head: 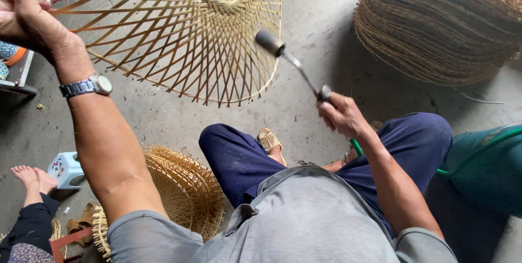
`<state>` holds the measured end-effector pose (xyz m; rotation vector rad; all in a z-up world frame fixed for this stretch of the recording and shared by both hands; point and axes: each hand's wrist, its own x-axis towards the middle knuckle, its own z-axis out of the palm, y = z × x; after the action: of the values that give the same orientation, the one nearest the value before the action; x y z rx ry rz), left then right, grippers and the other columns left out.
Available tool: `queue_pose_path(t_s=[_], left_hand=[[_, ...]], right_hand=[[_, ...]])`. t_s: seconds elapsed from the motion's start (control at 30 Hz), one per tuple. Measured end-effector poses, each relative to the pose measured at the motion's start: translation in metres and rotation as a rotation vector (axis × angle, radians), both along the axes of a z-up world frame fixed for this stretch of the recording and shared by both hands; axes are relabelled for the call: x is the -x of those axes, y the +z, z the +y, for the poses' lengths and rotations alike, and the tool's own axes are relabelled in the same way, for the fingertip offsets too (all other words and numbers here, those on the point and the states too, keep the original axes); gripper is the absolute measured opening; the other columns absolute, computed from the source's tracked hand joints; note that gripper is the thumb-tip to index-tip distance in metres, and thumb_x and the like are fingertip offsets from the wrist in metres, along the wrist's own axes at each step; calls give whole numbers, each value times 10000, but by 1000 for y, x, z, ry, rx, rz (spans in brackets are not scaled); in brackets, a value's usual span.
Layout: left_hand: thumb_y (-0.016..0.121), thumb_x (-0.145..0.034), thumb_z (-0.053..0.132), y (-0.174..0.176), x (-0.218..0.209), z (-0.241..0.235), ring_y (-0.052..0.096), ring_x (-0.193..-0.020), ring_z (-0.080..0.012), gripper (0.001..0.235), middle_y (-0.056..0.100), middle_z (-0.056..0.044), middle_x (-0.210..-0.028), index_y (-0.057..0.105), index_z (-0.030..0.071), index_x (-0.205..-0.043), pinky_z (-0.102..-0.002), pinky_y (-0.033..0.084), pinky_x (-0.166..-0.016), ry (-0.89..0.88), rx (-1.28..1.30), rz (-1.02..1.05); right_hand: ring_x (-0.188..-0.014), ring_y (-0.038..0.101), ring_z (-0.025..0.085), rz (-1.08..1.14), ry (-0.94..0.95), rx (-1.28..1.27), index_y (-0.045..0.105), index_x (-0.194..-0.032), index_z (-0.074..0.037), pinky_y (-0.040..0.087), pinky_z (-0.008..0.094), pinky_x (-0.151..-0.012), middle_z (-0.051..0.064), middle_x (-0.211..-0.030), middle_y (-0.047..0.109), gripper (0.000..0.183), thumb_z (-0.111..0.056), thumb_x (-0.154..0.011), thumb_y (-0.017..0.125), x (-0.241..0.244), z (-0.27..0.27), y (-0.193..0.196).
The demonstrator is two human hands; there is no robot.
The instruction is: The person uses a handheld blowtorch to apply heat to the surface of woven bamboo baskets. They rotate each basket to cover different areas, then place the treated basket onto a stack and pick up another to continue.
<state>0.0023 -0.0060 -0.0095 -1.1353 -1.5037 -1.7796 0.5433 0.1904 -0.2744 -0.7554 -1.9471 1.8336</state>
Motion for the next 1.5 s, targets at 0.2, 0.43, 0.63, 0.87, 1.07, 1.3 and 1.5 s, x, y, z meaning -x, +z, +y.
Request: queue_pose_path(t_s=[0.2,0.43,0.63,0.87,1.07,1.3,1.5], left_hand=[[864,-990,58,-23,-9,25,434,-597,-108,269,631,-41,-768,736,-80,-1183,-273,353,-545,-89,-110,-14],[898,-1028,-10,-59,12,35,451,-606,-126,389,699,-90,-875,669,-54,-1340,-263,347,-509,-104,-158,-46],[892,-1027,-30,-69,16,36,453,-597,-111,411,666,-73,-859,664,-61,-1368,-254,343,-514,-190,-155,-72],[912,-1007,-43,-71,16,31,480,-642,-134,467,709,-108,-928,650,-71,-1392,-262,363,-519,-210,-166,-67],[919,-1002,-10,-71,5,25,510,-604,-127,423,717,-103,-854,691,-78,-1351,-261,393,-497,-114,-133,-17],[917,-960,79,-74,-16,26,534,-563,-99,468,706,-49,-741,683,-65,-1339,-250,413,-500,14,-79,5],[933,-946,75,-88,-31,40,524,-594,-108,497,682,-46,-758,671,-76,-1341,-263,428,-531,-31,-95,-92]], right_hand=[[-498,539,90,2,-121,50,618,-871,-26,455,276,-449,26,-610,570,274,-248,-1030,601,2,-16,-5],[-491,552,92,-70,-111,-29,638,-905,-30,461,284,-439,25,-597,579,272,-277,-1015,611,13,-21,5],[-517,576,73,-18,-63,-47,656,-940,-42,487,267,-454,0,-627,592,238,-267,-1004,615,18,-27,-6],[-505,574,82,-71,-116,-23,640,-904,-32,484,275,-445,7,-633,601,257,-260,-1016,595,23,4,-7],[-515,546,72,-45,-110,24,619,-863,-65,474,267,-452,-5,-640,581,256,-274,-1009,600,31,22,13],[-521,533,84,-56,-119,-49,601,-845,-41,459,288,-454,19,-627,560,332,-311,-1038,609,42,28,44],[-515,550,104,-114,-141,-96,615,-890,-14,457,318,-438,34,-650,585,319,-300,-1032,621,54,25,71]])
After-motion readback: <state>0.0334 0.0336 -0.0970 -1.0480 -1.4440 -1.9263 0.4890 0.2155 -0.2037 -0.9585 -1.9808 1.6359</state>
